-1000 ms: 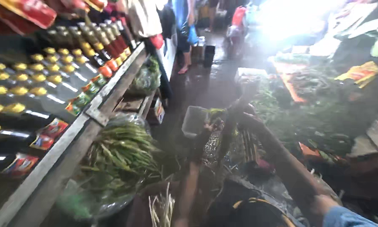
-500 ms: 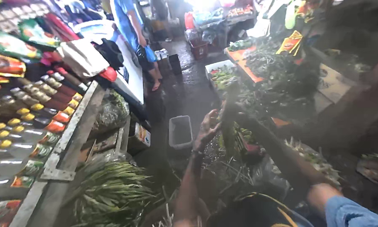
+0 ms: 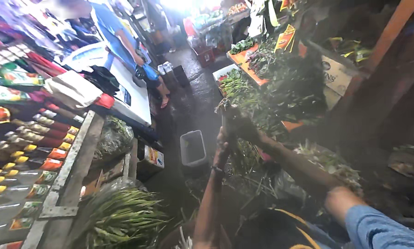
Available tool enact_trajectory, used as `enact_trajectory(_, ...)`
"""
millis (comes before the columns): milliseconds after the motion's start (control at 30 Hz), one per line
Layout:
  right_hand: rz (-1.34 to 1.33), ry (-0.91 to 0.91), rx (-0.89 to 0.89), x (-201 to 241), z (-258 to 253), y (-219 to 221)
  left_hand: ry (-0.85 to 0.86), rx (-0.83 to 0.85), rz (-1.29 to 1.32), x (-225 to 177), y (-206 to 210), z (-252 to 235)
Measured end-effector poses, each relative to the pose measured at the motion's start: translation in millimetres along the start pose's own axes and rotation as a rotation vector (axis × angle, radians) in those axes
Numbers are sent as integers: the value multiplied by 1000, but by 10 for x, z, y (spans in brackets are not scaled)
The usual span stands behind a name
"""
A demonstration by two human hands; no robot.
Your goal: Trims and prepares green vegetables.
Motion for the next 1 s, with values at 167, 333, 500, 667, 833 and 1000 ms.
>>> enact_trajectory(167, 57, -132, -126, 110, 90, -171, 47, 27, -86, -110, 58, -59)
enact_trajectory(333, 76, -167, -97, 123, 79, -239, 41, 94, -114, -260, 161, -174)
enact_trajectory(500, 9, -300, 3, 33, -35, -233, -118, 87, -110, -37, 9, -158)
enact_trajectory(667, -246, -201, 153, -82, -45, -226, -248, 128, -255, -82, -64, -139)
enact_trajectory(833, -208, -235, 108, -212, 102, -208, -116, 173, -528, -209, -235, -255)
enact_trajectory(1000, -272, -72, 18, -644, 33, -471, -78, -63, -504, -27, -1110, -204)
Point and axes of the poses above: each hand's wrist, its own z-axis away from the middle knuckle, its own y-axis out of the palm, x = y × z, the point moved 10 cm from there along -z, towards the middle knuckle, and after that the axes turned 8 degrees about y, right-handed, at the moved point
